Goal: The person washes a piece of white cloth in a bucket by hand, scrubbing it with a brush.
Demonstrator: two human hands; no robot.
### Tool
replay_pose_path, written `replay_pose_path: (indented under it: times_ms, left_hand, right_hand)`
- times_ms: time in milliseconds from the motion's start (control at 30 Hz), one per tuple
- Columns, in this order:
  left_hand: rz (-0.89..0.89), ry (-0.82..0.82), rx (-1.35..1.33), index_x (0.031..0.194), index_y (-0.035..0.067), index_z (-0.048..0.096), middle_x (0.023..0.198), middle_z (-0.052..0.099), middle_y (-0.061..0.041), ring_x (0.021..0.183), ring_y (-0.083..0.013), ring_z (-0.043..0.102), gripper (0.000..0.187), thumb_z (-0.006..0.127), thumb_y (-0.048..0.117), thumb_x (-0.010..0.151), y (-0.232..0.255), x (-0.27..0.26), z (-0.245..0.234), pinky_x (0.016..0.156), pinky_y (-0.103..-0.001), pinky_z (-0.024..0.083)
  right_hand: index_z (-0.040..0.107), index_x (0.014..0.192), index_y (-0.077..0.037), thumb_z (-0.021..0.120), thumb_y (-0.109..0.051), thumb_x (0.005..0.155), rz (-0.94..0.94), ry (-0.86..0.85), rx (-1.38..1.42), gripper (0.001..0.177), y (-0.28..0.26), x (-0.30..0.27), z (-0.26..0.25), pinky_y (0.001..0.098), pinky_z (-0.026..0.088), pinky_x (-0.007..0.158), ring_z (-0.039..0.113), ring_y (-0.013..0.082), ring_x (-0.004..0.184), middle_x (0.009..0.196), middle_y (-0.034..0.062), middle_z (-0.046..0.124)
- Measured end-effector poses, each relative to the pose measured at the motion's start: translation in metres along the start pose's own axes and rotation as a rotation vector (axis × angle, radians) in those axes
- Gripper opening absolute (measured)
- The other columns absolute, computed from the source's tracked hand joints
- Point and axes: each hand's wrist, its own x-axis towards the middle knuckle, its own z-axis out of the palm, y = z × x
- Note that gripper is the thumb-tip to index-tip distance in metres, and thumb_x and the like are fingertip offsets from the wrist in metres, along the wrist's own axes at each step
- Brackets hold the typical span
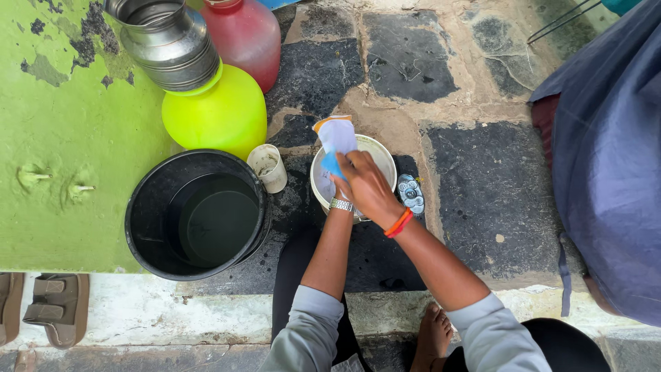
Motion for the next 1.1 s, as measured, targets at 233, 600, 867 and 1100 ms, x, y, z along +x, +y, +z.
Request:
replay_pose_path:
  times_ms: [233, 600, 867, 1100]
  left_hand:
    - [-0.132, -0.01, -0.146, 0.143, 0.011, 0.049, 0.134, 0.056, -0.006, 0.121, -0.0207, 0.054, 0.06, 0.04, 0.058, 0.108, 0.024, 0.014, -0.006, 0.106, -0.037, 0.045]
    - [-0.166, 0.054, -0.109, 0.147, 0.012, 0.045, 0.14, 0.052, -0.006, 0.127, -0.0215, 0.05, 0.059, 0.039, 0.056, 0.108, 0.043, 0.002, -0.023, 0.111, -0.039, 0.042]
    - [-0.174, 0.068, -0.104, 0.15, 0.013, 0.042, 0.145, 0.049, -0.006, 0.132, -0.022, 0.047, 0.059, 0.039, 0.054, 0.108, 0.052, 0.001, -0.02, 0.114, -0.039, 0.039]
    - [-0.188, 0.07, -0.11, 0.152, 0.013, 0.039, 0.149, 0.046, -0.006, 0.136, -0.0225, 0.045, 0.06, 0.038, 0.053, 0.108, 0.055, -0.002, -0.02, 0.117, -0.04, 0.037]
  right_hand:
    - [0.071, 0.107, -0.004, 0.08, -0.008, 0.089, 0.208, 0.423, 0.277, 0.02, 0.086, -0.049, 0.004, 0.0394, 0.053, 0.096, 0.065, 0.0293, 0.11, 0.11, 0.0141, 0.067]
    - [0.072, 0.11, 0.002, 0.082, -0.019, 0.086, 0.894, 0.286, -0.279, 0.033, 0.258, -0.244, 0.094, 0.0492, 0.049, 0.094, 0.063, 0.042, 0.102, 0.104, 0.0241, 0.065]
    - [0.065, 0.126, 0.005, 0.077, -0.018, 0.086, 0.942, 0.19, -0.341, 0.048, 0.227, -0.284, 0.127, 0.0478, 0.044, 0.101, 0.056, 0.0426, 0.115, 0.117, 0.0265, 0.062]
    - [0.066, 0.124, 0.0, 0.076, -0.021, 0.09, 1.153, -0.045, -0.333, 0.041, 0.226, -0.287, 0.138, 0.0503, 0.043, 0.106, 0.054, 0.0393, 0.124, 0.123, 0.0222, 0.06]
